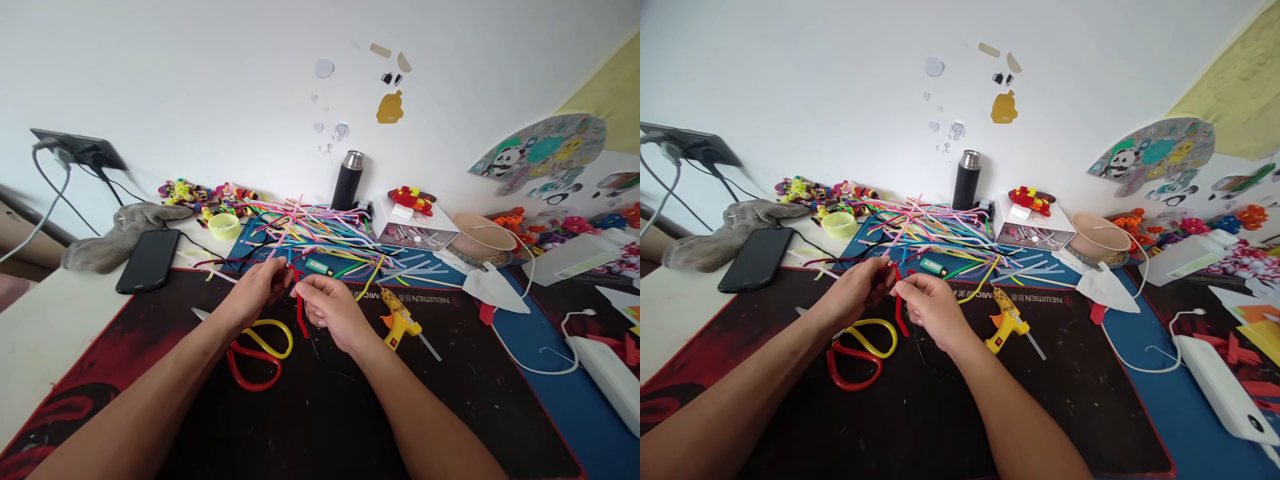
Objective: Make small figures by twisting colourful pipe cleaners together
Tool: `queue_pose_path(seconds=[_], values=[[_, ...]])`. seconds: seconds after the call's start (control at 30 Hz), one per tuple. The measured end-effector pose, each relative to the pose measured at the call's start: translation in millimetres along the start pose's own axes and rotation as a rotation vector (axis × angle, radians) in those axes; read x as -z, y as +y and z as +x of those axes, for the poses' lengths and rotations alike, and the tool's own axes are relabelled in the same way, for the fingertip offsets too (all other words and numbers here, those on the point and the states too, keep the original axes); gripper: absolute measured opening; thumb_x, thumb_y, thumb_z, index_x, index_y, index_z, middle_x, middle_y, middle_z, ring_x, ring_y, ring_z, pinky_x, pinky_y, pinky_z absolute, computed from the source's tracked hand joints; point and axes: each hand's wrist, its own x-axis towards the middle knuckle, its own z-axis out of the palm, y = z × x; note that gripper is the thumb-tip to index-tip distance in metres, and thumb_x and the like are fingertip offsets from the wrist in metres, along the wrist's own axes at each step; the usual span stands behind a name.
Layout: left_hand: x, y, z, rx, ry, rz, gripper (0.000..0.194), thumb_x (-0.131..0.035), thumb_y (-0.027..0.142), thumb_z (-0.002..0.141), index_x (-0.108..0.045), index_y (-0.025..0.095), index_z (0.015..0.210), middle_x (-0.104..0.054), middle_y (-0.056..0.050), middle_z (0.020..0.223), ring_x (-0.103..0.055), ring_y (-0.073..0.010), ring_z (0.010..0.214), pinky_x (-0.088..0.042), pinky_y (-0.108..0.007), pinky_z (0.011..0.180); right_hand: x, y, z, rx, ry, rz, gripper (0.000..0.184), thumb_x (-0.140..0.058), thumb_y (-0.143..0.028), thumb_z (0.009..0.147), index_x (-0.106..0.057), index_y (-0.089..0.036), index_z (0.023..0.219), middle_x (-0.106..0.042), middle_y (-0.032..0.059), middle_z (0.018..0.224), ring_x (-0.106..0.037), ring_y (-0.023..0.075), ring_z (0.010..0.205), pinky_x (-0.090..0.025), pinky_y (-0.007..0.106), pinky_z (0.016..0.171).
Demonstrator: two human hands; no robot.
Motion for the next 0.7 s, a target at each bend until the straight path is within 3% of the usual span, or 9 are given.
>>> queue_pose_path(seconds=[0.7], values=[[1.5, -8.7, 4.2, 0.049, -0.017, -0.059, 0.050, -0.058, 0.056, 0.090, -0.056, 0.021, 0.055, -0.042, 0.002, 0.054, -0.028, -0.0118, 0.047, -0.019, -0.028, 0.047, 1.5, 1.1, 0.1, -0.004, -0.033, 0.015, 0.035, -0.085, -0.050, 0.081, -0.072, -0.018, 0.081, -0.036, -0.0103, 0.054, -0.023, 0.0058, 0.046, -0.017, 0.024, 0.045]])
